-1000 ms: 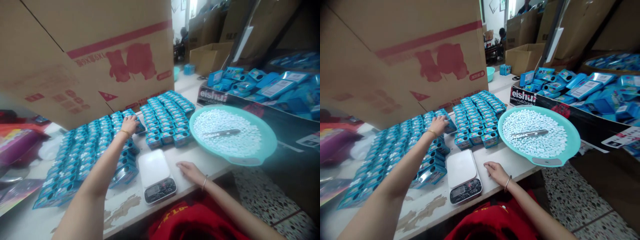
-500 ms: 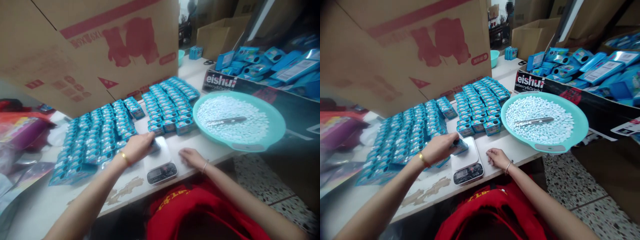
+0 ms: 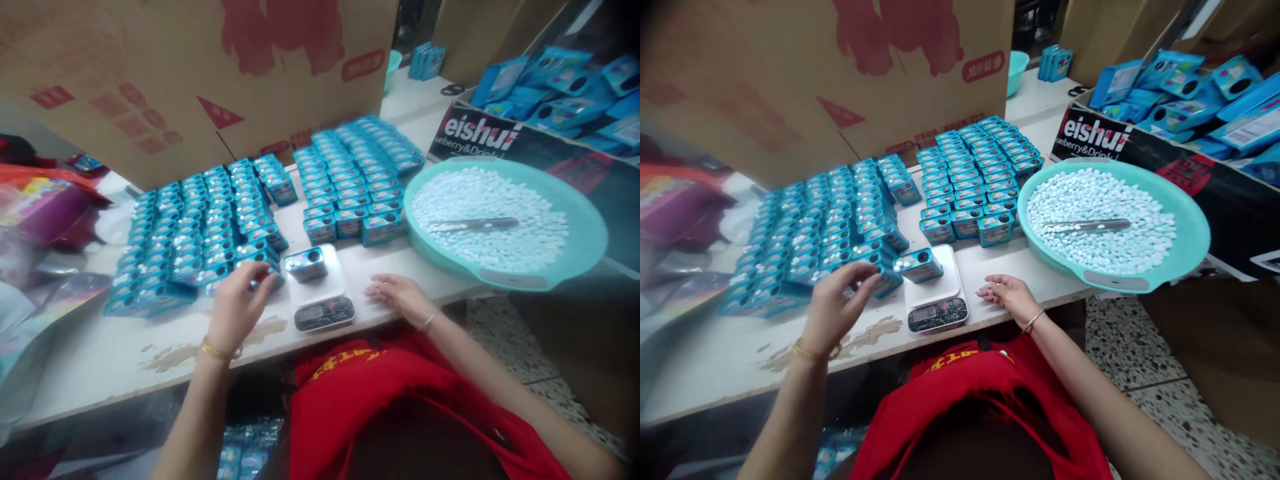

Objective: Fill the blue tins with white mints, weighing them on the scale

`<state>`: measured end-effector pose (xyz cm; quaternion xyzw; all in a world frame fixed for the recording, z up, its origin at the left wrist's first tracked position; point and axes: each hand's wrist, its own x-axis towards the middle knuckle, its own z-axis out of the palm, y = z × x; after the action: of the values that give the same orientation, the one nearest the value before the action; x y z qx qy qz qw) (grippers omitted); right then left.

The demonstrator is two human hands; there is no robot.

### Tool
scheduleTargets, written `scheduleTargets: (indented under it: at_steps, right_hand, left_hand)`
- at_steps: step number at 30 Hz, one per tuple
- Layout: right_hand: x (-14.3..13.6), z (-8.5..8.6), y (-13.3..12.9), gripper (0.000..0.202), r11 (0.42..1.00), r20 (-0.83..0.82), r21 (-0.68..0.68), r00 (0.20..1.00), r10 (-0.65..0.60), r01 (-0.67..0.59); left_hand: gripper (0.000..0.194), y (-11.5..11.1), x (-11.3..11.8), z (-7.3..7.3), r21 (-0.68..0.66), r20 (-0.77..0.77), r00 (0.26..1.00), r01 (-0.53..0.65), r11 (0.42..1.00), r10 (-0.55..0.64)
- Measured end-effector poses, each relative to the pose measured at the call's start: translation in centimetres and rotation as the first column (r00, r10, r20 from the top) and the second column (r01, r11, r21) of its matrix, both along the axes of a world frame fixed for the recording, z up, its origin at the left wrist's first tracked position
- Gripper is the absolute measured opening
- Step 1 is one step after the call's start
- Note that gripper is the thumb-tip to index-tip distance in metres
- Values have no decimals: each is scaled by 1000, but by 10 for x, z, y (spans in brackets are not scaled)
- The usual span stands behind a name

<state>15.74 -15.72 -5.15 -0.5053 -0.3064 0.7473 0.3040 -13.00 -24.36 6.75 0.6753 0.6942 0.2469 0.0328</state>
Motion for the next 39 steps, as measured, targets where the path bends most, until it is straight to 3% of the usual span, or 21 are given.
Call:
scheduleTargets:
  at_steps: [6,8,11,16,18,23,27,31,35,39]
  right_hand:
    - [-8,8,-1,36,984,136,150,988,77,-98]
    - [-14,20,1,40,954,186,258,977,108,-155]
    - [-29,48,6,41,870,270,433,955,125,-236]
    - [-69,95,15,36,663,377,669,922,87,-336]
    - [-84,105,18,34,623,370,703,925,91,-343]
    - [-104,110,23,32,681,319,660,939,128,-318]
    - [-104,104,27,29,619,389,709,919,57,-339]
    - [-100,94,31,31,567,435,734,900,29,-373]
    - [-92,86,32,33,612,422,703,905,49,-361]
    - [-75,77,29,36,679,422,652,905,47,-339]
  left_hand:
    - [27,-56,4,-94,-221,216,954,-158,963,206]
    - [27,-64,7,-115,-243,255,938,-172,955,234]
    - [27,-68,9,-129,-212,299,926,-171,962,230]
    - [24,-66,4,-123,-76,319,925,-193,978,207]
    - [22,-62,2,-116,6,323,929,-192,981,180]
    - [20,-38,1,-92,243,298,954,-95,965,19]
    - [26,-18,3,-75,360,159,987,-46,932,-13]
    - [41,-10,9,-70,311,-83,996,9,950,17]
    - [49,-2,20,-67,240,-187,982,48,970,-2]
    - [45,13,35,-60,205,-239,970,83,975,-32]
